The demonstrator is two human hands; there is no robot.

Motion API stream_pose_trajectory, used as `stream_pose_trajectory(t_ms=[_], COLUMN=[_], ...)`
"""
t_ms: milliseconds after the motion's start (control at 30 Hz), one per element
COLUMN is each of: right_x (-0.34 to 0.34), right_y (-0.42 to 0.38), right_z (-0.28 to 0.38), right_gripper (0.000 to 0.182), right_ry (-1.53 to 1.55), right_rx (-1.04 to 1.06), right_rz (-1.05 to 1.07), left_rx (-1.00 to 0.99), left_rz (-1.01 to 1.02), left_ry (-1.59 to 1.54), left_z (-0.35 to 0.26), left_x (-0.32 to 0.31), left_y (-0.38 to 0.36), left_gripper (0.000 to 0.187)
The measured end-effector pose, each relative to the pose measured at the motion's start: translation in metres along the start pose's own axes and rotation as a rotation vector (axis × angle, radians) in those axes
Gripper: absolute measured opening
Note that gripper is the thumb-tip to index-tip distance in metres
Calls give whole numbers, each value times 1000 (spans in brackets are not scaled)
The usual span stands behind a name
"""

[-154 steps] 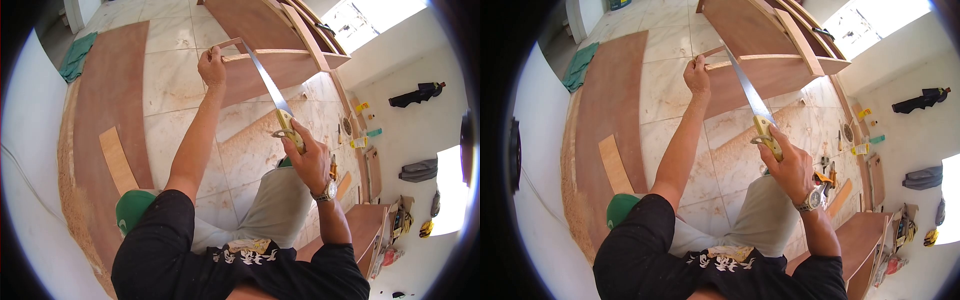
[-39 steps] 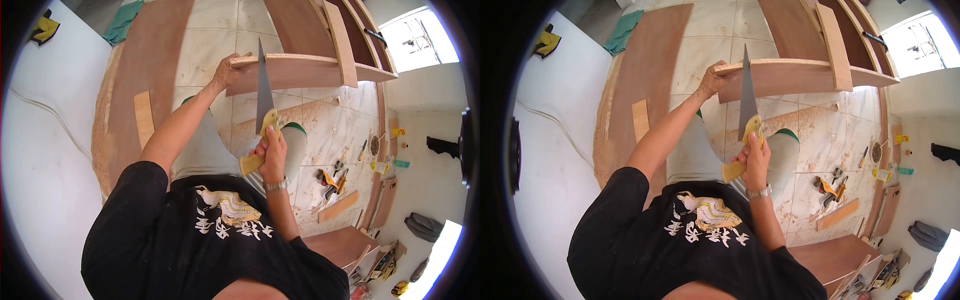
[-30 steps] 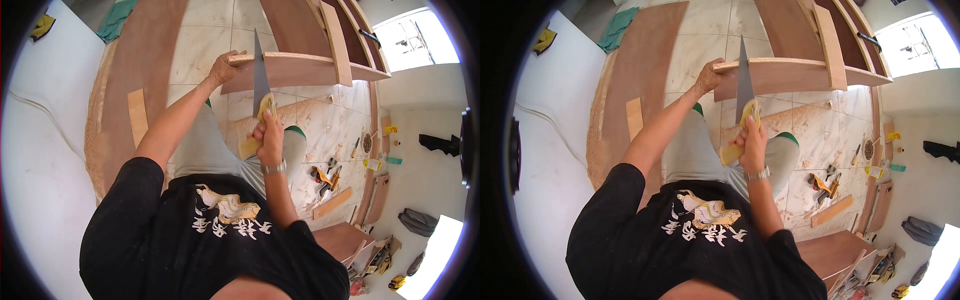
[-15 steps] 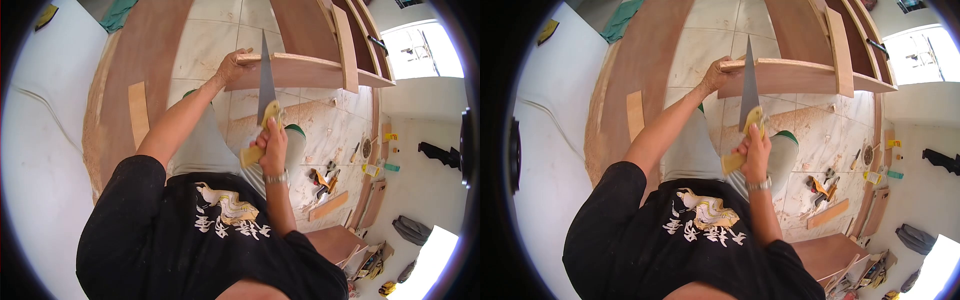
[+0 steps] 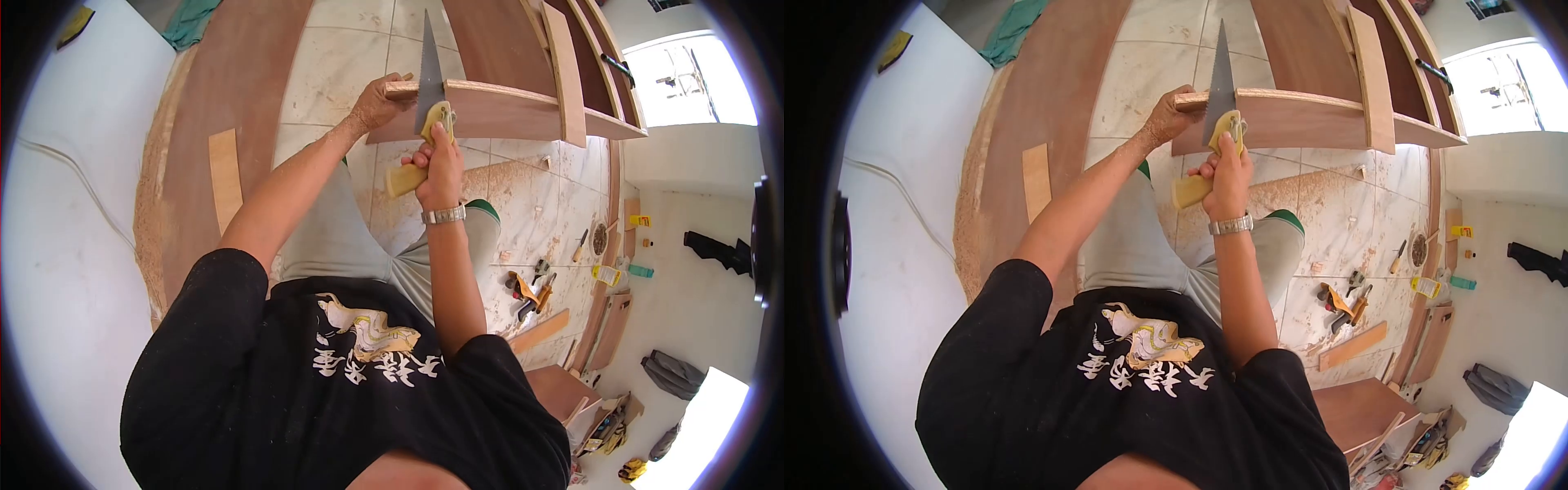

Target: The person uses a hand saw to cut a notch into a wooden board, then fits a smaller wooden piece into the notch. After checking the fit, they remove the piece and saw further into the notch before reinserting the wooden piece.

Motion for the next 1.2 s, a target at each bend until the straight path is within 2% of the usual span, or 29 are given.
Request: stream_pose_trajectory(t_ms=[167, 267, 367, 567, 700, 767, 867, 967, 1033, 1133, 1200], right_x=[5, 33, 55, 7, 44, 49, 16, 14, 38, 47, 22], right_y=[-1, -33, -74, -8, -62, -81, -18, -10, -52, -79, -37], right_z=[4, -9, -18, -9, -19, -24, -19, -14, -20, -25, -24], right_gripper=[20, 19, 20, 22, 24, 25, 24, 24, 24, 25, 24], right_ry=[53, -32, -73, -3, -66, -57, -22, -3, -57, -76, -10], right_rx=[-32, 25, -48, 72, -13, -68, 47, 69, -21, -38, 2], right_rz=[44, 52, 22, 11, -3, -10, -10, 18, -2, 27, -2], left_rx=[-19, -53, -90, -18, -85, -52, 30, 31, -38, -79, 1], left_rz=[3, -4, -33, -19, -31, -46, 10, 4, -32, -43, -32], left_ry=[-74, -58, -1, -51, -22, 17, -29, -28, -5, -89, -73], left_z=[-9, 5, 5, -4, 6, -1, 5, 4, 12, 5, 3], left_x=[-4, -4, -3, -6, -4, -3, -4, 0, -4, -7, -6], left_y=[2, -5, 8, -4, 3, 2, 1, 1, 3, 0, -6], left_gripper=[17, 17, 18, 19, 19, 22, 25, 23, 21, 16, 15])
Point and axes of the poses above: each hand's wrist, its own y-axis towards the middle knuckle, its own x-axis out of the back of the hand, z = x × y, the point moved 1 cm from there along y, towards the middle knuckle, and after that the axes turned 4 degrees about -y, right-handed, at the moved point
